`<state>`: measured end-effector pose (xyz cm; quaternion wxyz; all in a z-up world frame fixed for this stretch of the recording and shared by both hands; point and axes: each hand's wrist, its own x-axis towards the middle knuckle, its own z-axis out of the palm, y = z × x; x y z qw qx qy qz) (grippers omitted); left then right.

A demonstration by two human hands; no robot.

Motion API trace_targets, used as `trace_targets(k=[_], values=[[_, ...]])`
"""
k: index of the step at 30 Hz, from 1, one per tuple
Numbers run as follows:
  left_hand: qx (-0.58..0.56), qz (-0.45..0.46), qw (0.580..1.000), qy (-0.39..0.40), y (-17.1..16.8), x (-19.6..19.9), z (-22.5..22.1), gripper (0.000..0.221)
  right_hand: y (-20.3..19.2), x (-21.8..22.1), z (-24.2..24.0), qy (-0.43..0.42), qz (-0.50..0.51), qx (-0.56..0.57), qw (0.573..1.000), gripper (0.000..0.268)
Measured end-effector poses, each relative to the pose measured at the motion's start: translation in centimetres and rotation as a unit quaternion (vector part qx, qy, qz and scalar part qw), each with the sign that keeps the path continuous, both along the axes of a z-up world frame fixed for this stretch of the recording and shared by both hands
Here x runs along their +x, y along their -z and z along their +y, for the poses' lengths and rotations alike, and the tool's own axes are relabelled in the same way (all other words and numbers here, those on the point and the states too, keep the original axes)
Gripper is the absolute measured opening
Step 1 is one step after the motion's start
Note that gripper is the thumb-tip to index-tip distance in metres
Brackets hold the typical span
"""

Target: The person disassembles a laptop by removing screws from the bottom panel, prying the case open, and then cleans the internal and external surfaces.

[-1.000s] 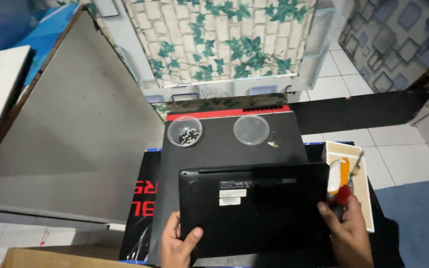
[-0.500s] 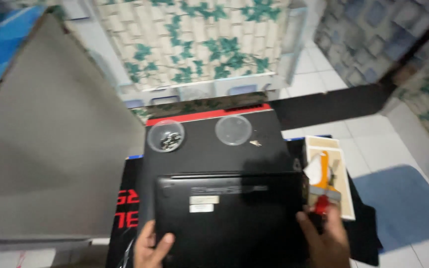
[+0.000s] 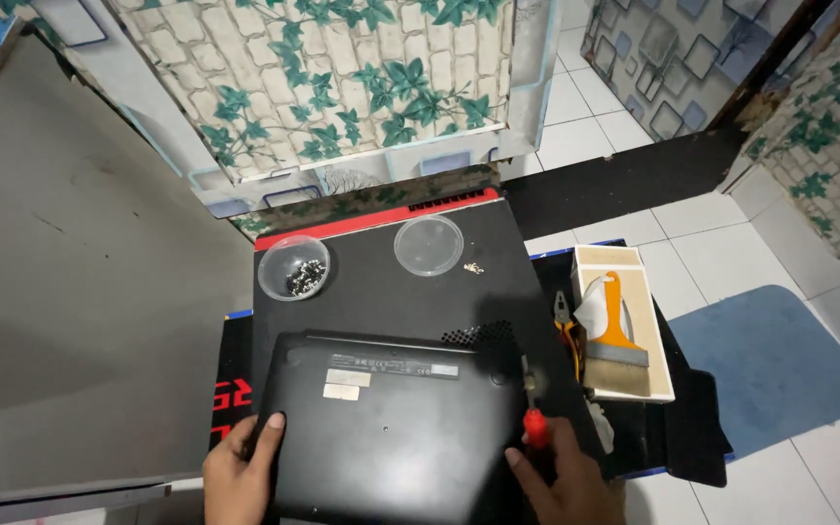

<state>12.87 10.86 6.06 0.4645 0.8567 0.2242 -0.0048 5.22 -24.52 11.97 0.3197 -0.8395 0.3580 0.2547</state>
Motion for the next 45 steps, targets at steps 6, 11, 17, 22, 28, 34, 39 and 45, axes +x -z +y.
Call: trace_targets(k=[6,11,17,22,28,34,39,45], values=[[-0.011,-0.022,0.999,0.027,-0.9,1.1,-1.2,0.034,4.0,-2.0,-0.2,-0.082,-0.036,-0.079,0.993,0.037],[0.030,-0.021,0.998,0.043,-1.5,1.5,-1.3,0.035,14.2,-4.3,-1.6,-0.125,-0.424,-0.042,0.896,0.035],[0.065,-0.029,0.996,0.056,-1.0,1.6,-1.0,0.036,13.1,-4.3,-0.8,-0.101,-0.428,-0.017,0.898,0.029],[0.114,0.004,0.992,0.063,-1.9,1.7,-1.4,0.042,13.9,-4.4,-1.5,-0.172,-0.474,-0.019,0.863,0.032],[0.130,0.007,0.986,0.100,-3.2,2.1,-2.0,0.046,7.4,-3.0,-0.3,-0.044,-0.140,0.027,0.989,0.046],[0.155,-0.011,0.983,0.102,-3.0,3.2,-2.4,0.046,3.7,-2.1,0.2,-0.080,0.042,0.006,0.996,0.049],[0.161,-0.002,0.983,0.082,-2.8,4.0,-3.2,0.059,7.3,-3.7,-0.7,-0.138,-0.095,-0.096,0.981,0.054],[0.247,-0.151,0.944,0.159,0.8,5.0,-2.5,0.052,10.4,-4.6,-0.8,-0.134,-0.325,-0.136,0.926,0.045]])
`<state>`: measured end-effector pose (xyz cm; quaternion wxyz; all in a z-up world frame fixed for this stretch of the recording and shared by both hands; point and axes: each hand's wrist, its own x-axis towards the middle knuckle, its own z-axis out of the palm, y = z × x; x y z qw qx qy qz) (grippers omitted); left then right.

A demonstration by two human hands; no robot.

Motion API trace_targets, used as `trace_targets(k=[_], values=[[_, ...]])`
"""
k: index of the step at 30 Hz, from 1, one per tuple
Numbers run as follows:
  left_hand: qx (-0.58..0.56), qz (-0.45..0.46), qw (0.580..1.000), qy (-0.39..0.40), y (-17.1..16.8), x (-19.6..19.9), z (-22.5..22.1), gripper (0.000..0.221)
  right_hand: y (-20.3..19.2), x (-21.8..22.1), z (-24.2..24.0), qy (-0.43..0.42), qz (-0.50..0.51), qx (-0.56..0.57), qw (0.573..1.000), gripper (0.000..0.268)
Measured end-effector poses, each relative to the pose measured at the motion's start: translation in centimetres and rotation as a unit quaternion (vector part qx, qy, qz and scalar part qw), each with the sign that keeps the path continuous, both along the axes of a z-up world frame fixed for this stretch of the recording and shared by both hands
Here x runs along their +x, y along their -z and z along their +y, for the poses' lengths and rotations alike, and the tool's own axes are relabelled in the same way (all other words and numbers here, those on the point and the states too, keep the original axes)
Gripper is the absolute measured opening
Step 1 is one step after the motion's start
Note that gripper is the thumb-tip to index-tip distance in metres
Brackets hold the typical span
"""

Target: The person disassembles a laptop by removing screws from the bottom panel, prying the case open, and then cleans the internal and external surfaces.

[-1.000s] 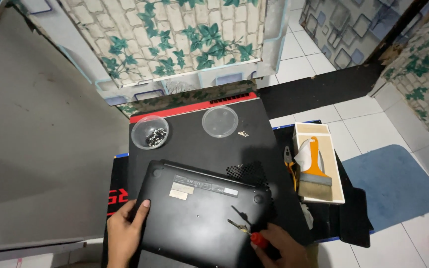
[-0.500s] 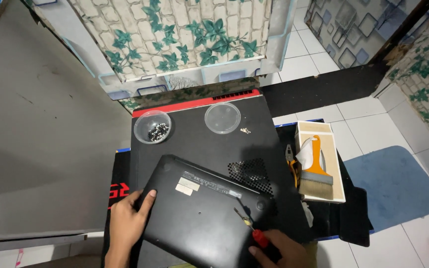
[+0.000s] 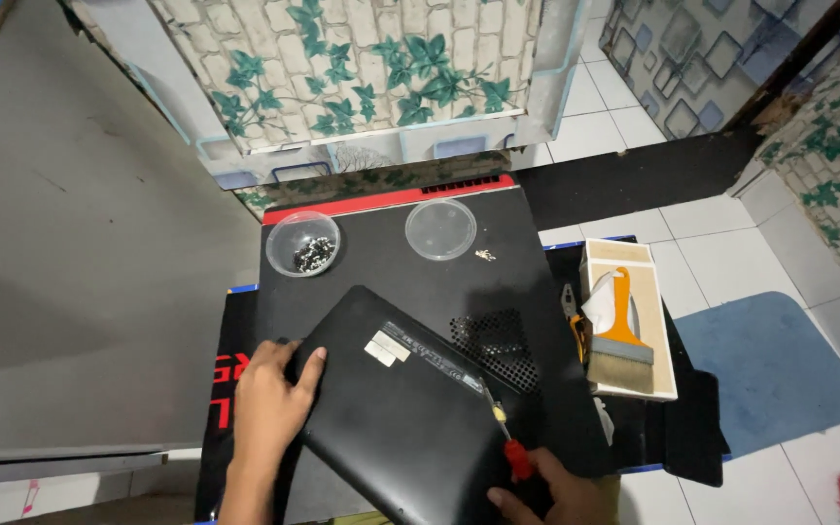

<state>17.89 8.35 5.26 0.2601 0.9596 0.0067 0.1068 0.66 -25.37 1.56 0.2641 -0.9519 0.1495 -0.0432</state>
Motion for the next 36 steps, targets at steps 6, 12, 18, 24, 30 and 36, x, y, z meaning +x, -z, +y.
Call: trace_targets(k=[6,12,18,24,30,36], values=[[0.024,-0.014,1.000,0.010,0.9,0.2,-0.4,0.048,-1.8,1.1,0.6,0.005,0.065,-0.025,0.998,0.048],[0.104,0.024,0.992,-0.060,2.5,-0.9,-1.6,0.050,-6.4,3.6,1.1,0.004,0.382,0.043,0.923,0.047],[0.124,0.019,0.988,-0.089,1.7,-1.3,-3.1,0.046,-3.5,3.6,0.0,-0.068,0.343,0.091,0.932,0.049],[0.121,-0.027,0.987,-0.105,2.7,-1.6,-3.1,0.047,-3.2,3.4,-0.2,-0.090,0.321,0.101,0.937,0.051],[0.091,-0.027,0.989,-0.115,3.7,-1.8,-3.0,0.050,-5.6,4.2,0.1,-0.107,0.362,0.109,0.919,0.046],[0.018,-0.056,0.992,-0.108,3.2,-2.2,-3.0,0.050,-5.2,3.9,-0.1,-0.078,0.341,0.103,0.931,0.047]])
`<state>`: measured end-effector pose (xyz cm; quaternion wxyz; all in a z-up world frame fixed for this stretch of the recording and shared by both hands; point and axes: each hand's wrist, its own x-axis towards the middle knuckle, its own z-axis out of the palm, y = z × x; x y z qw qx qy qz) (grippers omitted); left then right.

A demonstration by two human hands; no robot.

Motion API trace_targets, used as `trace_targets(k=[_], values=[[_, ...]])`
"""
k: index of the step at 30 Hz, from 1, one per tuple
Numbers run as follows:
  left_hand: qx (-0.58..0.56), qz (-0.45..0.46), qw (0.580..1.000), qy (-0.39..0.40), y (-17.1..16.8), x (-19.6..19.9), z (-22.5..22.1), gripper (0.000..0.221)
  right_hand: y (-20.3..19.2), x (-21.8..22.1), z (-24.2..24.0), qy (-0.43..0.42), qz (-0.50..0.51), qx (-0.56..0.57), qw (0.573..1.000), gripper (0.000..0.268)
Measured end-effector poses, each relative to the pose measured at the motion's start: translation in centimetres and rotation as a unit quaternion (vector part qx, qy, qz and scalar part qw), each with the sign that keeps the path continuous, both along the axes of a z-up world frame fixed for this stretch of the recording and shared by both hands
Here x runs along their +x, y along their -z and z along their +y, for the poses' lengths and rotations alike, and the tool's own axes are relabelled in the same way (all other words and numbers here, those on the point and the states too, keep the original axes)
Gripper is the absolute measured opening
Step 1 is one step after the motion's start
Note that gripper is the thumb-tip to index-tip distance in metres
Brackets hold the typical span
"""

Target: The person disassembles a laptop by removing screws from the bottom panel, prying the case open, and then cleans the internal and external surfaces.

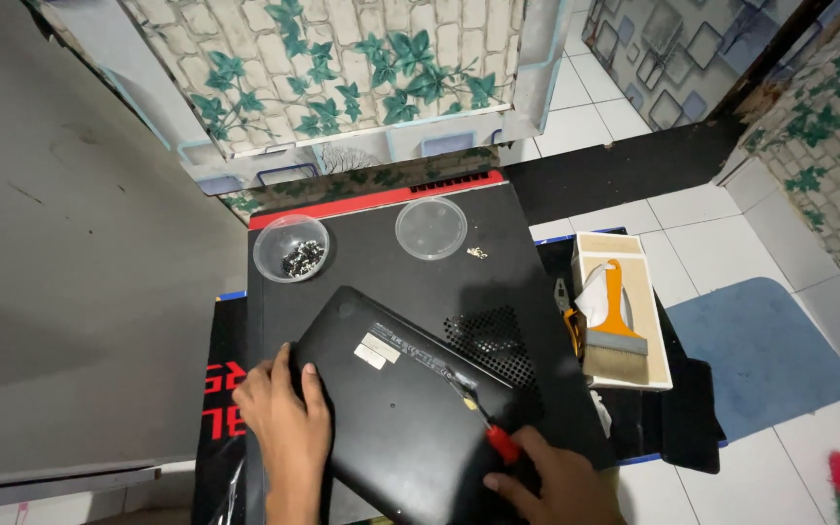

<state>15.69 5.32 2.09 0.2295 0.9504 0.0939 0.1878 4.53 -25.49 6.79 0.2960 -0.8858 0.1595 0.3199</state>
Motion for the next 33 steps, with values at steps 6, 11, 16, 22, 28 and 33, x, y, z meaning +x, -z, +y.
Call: trace_targets(k=[6,11,16,22,28,33], values=[[-0.245,-0.131,0.950,0.141,-7.6,-4.0,-6.1,0.023,-2.6,-1.1,0.1,0.130,-0.049,-0.025,0.990,0.041],[-0.591,0.053,0.782,0.192,-6.1,-6.8,-9.9,0.033,-0.2,-2.0,-0.8,0.107,-0.158,-0.020,0.981,0.039],[-0.703,0.034,0.635,0.319,-3.4,-8.4,-10.6,0.051,4.9,-4.4,-1.3,0.031,-0.355,-0.010,0.934,0.039],[-0.672,0.059,0.686,0.275,-2.2,-8.5,-10.1,0.025,3.7,-4.2,-1.9,-0.021,-0.088,0.021,0.996,0.052],[-0.639,0.044,0.689,0.338,-3.3,-7.7,-10.9,0.031,4.9,-5.4,-2.7,0.033,-0.202,0.035,0.978,0.049],[-0.526,0.022,0.756,0.389,-6.9,-6.2,-11.4,0.012,3.7,-4.3,-2.9,0.015,-0.410,0.113,0.905,0.023]])
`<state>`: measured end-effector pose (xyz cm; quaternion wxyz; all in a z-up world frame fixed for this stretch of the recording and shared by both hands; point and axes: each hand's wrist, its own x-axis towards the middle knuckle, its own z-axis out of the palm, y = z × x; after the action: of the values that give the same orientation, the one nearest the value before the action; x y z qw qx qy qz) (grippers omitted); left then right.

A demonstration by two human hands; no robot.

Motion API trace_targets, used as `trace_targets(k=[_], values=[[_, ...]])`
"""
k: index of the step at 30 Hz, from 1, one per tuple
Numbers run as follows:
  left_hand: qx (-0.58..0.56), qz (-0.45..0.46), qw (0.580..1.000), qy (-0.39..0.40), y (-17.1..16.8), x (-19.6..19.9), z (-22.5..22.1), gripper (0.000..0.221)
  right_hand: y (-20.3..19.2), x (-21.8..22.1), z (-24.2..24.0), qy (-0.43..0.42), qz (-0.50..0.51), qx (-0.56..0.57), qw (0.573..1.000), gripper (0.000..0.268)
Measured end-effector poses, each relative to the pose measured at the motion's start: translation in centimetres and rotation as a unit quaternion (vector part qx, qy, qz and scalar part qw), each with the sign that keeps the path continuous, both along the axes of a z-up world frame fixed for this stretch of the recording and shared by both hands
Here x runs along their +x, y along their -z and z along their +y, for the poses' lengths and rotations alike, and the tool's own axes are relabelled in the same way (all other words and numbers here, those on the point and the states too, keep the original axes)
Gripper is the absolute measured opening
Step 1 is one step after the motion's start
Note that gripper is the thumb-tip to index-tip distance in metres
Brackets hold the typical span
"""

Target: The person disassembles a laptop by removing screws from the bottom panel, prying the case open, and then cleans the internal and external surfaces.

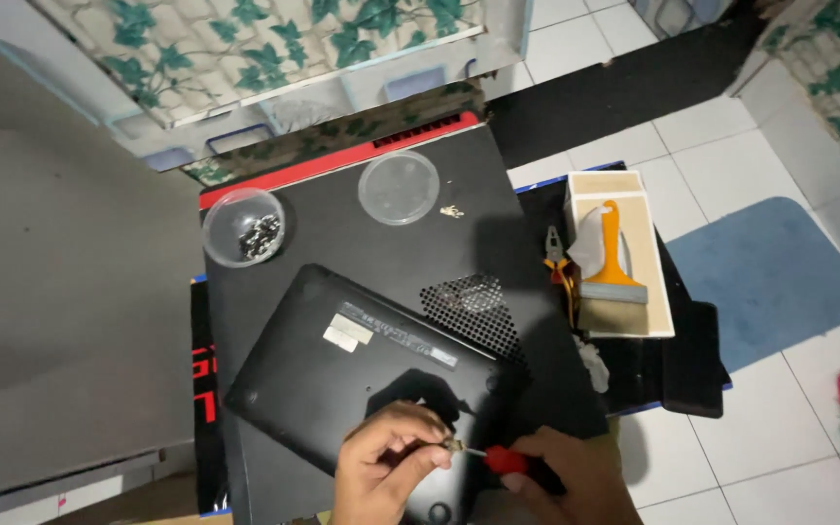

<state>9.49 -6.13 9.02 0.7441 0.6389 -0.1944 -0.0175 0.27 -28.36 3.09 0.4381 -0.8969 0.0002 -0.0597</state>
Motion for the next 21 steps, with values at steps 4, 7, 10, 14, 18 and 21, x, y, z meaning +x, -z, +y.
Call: trace_targets(k=[4,7,10,14,18,21], values=[[0.078,-0.064,0.994,0.052,-2.4,1.0,1.2,0.008,-0.4,0.5,-0.3,-0.029,0.019,0.053,0.998,0.030],[0.125,-0.132,0.981,0.071,-3.2,1.4,1.9,0.010,-1.0,0.3,0.1,0.031,0.153,0.064,0.986,0.028],[0.141,-0.212,0.964,0.074,-3.3,1.5,1.5,0.018,-1.3,0.3,0.3,0.005,0.014,0.056,0.998,0.021],[0.117,-0.161,0.980,-0.013,-2.5,0.9,-0.2,0.013,-2.7,-0.1,-0.4,-0.012,0.101,0.120,0.988,0.039],[0.130,-0.102,0.982,-0.093,-2.0,0.3,-0.8,0.016,-1.3,-0.7,-1.7,-0.005,0.108,0.332,0.937,0.041],[0.146,-0.051,0.980,-0.124,-2.4,0.1,-0.2,0.016,-0.3,-0.4,-6.1,0.153,-0.002,0.201,0.968,0.021]])
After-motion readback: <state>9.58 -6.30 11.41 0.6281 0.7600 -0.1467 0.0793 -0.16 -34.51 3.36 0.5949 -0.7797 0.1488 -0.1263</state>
